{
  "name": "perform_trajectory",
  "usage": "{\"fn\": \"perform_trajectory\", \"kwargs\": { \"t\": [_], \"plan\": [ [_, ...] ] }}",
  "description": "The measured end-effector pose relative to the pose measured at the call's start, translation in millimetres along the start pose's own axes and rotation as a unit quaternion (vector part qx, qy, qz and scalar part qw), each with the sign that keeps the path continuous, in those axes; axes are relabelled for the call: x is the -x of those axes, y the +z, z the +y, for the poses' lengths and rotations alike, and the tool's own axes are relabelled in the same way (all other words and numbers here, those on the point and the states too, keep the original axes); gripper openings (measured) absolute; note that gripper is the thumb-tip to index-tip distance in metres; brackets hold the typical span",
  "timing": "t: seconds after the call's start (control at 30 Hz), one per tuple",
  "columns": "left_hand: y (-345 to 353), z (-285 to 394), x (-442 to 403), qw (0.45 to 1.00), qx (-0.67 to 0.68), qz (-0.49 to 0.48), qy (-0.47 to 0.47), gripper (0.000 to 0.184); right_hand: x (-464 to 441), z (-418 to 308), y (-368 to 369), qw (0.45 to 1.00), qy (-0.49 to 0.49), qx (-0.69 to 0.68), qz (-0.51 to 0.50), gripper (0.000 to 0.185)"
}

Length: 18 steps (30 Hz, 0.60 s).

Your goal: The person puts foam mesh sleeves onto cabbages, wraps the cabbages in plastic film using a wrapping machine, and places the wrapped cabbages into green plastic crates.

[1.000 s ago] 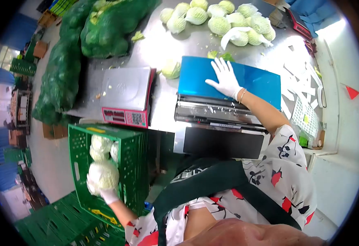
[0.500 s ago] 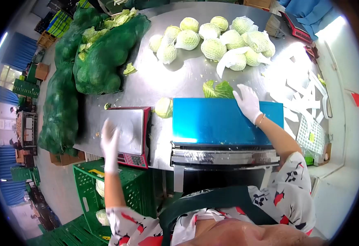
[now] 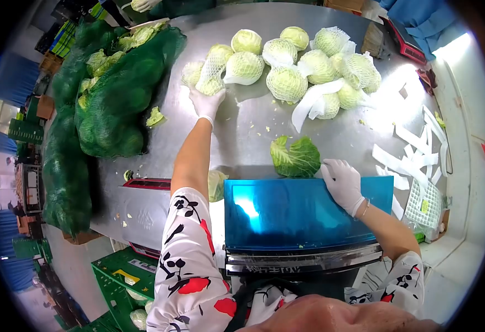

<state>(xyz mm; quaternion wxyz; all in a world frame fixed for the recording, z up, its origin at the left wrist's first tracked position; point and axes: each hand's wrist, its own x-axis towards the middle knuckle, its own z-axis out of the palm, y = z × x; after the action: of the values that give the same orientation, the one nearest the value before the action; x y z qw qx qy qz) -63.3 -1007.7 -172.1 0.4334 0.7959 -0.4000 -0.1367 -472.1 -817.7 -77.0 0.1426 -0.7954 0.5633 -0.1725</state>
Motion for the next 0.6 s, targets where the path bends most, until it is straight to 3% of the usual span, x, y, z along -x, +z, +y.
{"fn": "perform_trajectory", "kwargs": {
  "t": [0.07, 0.1, 0.2, 0.23, 0.33, 0.4, 0.53, 0.6],
  "plan": [
    [-7.7, -9.2, -3.1, 0.996, 0.083, -0.023, -0.033, 0.118, -0.1, -0.4, 0.8, 1.000, 0.007, 0.006, -0.013, 0.021],
    [-15.6, -13.9, -1.8, 0.975, 0.191, -0.072, -0.085, 0.106, -0.5, -0.7, 0.4, 1.000, 0.008, 0.009, -0.017, 0.021],
    [-41.7, -42.6, 16.7, 0.815, 0.494, -0.204, -0.225, 0.071, 0.8, 2.4, 4.0, 1.000, 0.013, 0.005, -0.017, 0.021],
    [-60.7, -39.4, 30.3, 0.803, 0.502, -0.216, -0.238, 0.056, 1.0, 2.9, 4.2, 1.000, 0.014, 0.013, -0.022, 0.021],
    [-119.0, -48.0, 71.3, 0.776, 0.549, -0.255, -0.177, 0.057, 2.6, 3.6, 4.9, 0.999, 0.013, 0.030, -0.029, 0.023],
    [-164.1, -59.7, 104.1, 0.786, 0.558, -0.214, -0.159, 0.056, 1.8, 3.7, 5.0, 0.999, 0.005, 0.032, -0.020, 0.024],
    [-272.5, -62.3, 188.8, 0.909, 0.402, -0.048, -0.099, 0.053, 1.4, -1.1, -0.5, 0.999, 0.007, 0.037, -0.015, 0.027],
    [-314.2, -88.1, 219.5, 0.950, 0.249, 0.058, -0.178, 0.056, 2.0, 4.9, 6.3, 0.999, -0.005, 0.040, -0.003, 0.028]
  ]
}}
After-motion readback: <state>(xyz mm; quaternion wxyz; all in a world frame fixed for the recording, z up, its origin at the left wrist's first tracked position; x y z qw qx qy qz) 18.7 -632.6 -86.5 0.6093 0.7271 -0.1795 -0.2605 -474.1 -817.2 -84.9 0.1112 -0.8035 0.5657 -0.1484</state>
